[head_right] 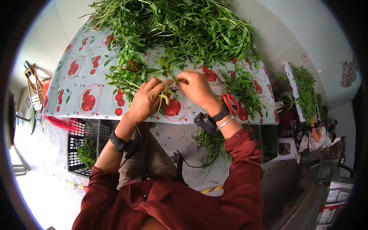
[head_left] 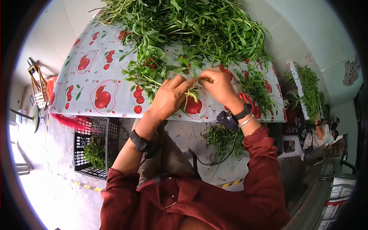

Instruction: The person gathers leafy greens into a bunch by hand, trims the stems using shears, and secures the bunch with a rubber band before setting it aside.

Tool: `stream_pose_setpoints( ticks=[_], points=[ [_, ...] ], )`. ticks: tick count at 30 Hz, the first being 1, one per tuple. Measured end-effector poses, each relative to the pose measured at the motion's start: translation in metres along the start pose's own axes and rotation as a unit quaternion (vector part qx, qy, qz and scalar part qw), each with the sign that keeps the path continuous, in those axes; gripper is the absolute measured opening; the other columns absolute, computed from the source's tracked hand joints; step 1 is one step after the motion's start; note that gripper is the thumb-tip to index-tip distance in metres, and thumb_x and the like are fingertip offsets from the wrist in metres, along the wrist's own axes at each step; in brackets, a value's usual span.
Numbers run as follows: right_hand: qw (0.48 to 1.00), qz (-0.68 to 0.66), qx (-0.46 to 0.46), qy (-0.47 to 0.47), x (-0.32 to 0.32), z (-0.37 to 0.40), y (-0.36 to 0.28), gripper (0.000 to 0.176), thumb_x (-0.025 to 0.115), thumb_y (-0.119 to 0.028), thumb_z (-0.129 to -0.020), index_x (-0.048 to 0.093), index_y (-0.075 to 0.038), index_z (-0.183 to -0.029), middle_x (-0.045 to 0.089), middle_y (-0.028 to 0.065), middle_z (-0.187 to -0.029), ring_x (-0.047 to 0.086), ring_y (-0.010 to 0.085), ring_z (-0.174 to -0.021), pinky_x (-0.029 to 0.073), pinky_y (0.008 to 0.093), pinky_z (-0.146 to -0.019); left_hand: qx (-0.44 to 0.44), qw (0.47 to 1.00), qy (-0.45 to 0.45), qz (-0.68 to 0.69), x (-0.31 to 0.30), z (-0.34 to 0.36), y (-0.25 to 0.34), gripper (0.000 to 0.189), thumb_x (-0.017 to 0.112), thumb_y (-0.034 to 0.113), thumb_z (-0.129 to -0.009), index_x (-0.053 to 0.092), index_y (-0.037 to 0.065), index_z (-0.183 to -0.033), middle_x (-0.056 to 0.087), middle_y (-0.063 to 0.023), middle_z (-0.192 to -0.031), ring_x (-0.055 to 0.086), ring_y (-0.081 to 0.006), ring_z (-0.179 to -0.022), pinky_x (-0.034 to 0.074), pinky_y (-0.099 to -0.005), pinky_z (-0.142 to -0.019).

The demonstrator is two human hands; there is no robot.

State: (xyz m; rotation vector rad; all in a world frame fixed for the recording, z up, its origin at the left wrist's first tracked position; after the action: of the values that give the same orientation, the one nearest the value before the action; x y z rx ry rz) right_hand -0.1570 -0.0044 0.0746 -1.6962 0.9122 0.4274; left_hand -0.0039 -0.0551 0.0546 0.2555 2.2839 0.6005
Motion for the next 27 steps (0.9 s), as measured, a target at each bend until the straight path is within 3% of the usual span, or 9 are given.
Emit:
stream_pose_setpoints(
  ticks=[1,3,5,13,20,22,24,26,27],
  points=[
    [1.0,-0.01,-0.004,-0.009,0.009,0.003,-0.002,0.006,0.066,0.001,-0.081,0.063,0.002,-0.086,0.059,0.0094,-0.074,0.057,0.0141,-0.065,0.045,0.0312,-0.058,-0.011,1.0,-0.018,0.011,0.003,0.0,-0.003,0.059,0.057,0.001,-0.079,0.054,0.012,-0.136,0.055,-0.0108,-0.097,0.056,-0.0315,-0.088,0.047,-0.0393,-0.081],
    [1.0,-0.02,-0.007,-0.017,0.014,0.008,-0.008,0.007,0.066,0.002,-0.08,0.062,0.002,-0.085,0.057,0.0096,-0.073,0.056,0.0143,-0.064,0.044,0.0307,-0.057,-0.006,1.0,-0.006,0.014,0.003,0.0,-0.002,0.058,0.059,0.004,-0.079,0.053,0.013,-0.136,0.055,-0.0097,-0.098,0.056,-0.0304,-0.087,0.047,-0.0393,-0.081],
    [0.997,-0.059,0.045,-0.026,0.013,0.01,-0.009,0.007,0.066,0.003,-0.081,0.061,0.002,-0.086,0.057,0.0063,-0.073,0.053,0.011,-0.063,0.043,0.0281,-0.057,-0.002,1.0,0.007,0.017,0.001,0.0,-0.002,0.058,0.062,0.007,-0.08,0.052,0.013,-0.136,0.055,-0.0085,-0.099,0.056,-0.0293,-0.086,0.046,-0.0392,-0.081],
    [0.976,-0.195,0.084,-0.056,0.021,0.018,-0.018,0.004,0.064,0.004,-0.087,0.064,0.003,-0.09,0.06,-0.0017,-0.079,0.052,0.0026,-0.071,0.045,0.0221,-0.061,-0.022,1.0,-0.011,0.016,0.0,0.0,-0.003,0.036,0.061,-0.002,-0.073,0.06,0.004,-0.109,0.054,-0.0133,-0.106,0.056,-0.0347,-0.098,0.047,-0.0409,-0.085],
    [0.959,-0.241,0.107,-0.101,0.018,0.015,-0.024,0.007,0.061,-0.002,-0.092,0.066,0.003,-0.094,0.062,-0.0022,-0.08,0.054,0.002,-0.072,0.046,0.0204,-0.062,0.03,0.997,0.069,-0.006,-0.007,-0.002,0.001,0.032,0.06,-0.003,-0.071,0.058,0.004,-0.102,0.055,-0.0136,-0.102,0.055,-0.0357,-0.097,0.044,-0.0419,-0.089],
    [0.959,-0.21,0.146,-0.125,0.008,0.007,-0.017,0.01,0.061,-0.006,-0.093,0.066,0.002,-0.095,0.062,-0.0014,-0.078,0.056,0.003,-0.072,0.046,0.0209,-0.063,0.021,0.999,0.02,-0.016,0.002,-0.002,-0.005,0.029,0.066,0.007,-0.075,0.057,0.005,-0.102,0.058,-0.0102,-0.096,0.057,-0.0306,-0.093,0.044,-0.0405,-0.086],
    [0.954,-0.179,0.187,-0.148,0.001,-0.005,0.002,0.014,0.062,-0.011,-0.093,0.067,0.002,-0.095,0.062,-0.0006,-0.076,0.058,0.0041,-0.072,0.047,0.0213,-0.063,0.016,0.999,0.015,-0.024,0.001,-0.001,-0.004,0.029,0.066,0.006,-0.074,0.057,0.005,-0.101,0.059,-0.0102,-0.094,0.057,-0.0302,-0.092,0.044,-0.0402,-0.085],
    [0.984,-0.034,0.175,-0.022,-0.025,-0.028,0.035,0.018,0.064,-0.016,-0.09,0.069,-0.001,-0.099,0.065,0.0047,-0.074,0.064,0.0128,-0.073,0.05,0.0276,-0.066,0.015,0.999,0.01,-0.033,0.0,-0.002,-0.004,0.029,0.066,0.006,-0.073,0.056,0.005,-0.101,0.059,-0.0102,-0.093,0.057,-0.0297,-0.092,0.044,-0.0398,-0.084],
    [0.984,-0.033,0.174,-0.022,-0.026,-0.038,0.06,0.018,0.064,-0.016,-0.09,0.069,-0.001,-0.099,0.065,0.0047,-0.074,0.064,0.0128,-0.073,0.05,0.0276,-0.066,0.013,0.999,0.001,-0.03,0.001,-0.002,-0.003,0.029,0.066,0.006,-0.074,0.056,0.005,-0.101,0.059,-0.01,-0.093,0.057,-0.0297,-0.091,0.044,-0.0398,-0.083]
  ],
)
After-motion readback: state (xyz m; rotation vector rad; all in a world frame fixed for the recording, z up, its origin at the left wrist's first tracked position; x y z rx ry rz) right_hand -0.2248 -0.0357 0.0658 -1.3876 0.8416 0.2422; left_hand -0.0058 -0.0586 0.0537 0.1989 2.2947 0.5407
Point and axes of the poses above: each hand's wrist, its own z-axis away from the middle knuckle, its own x-axis out of the palm, y = z × x, the point moved 7 cm from there along -z, towards the middle knuckle
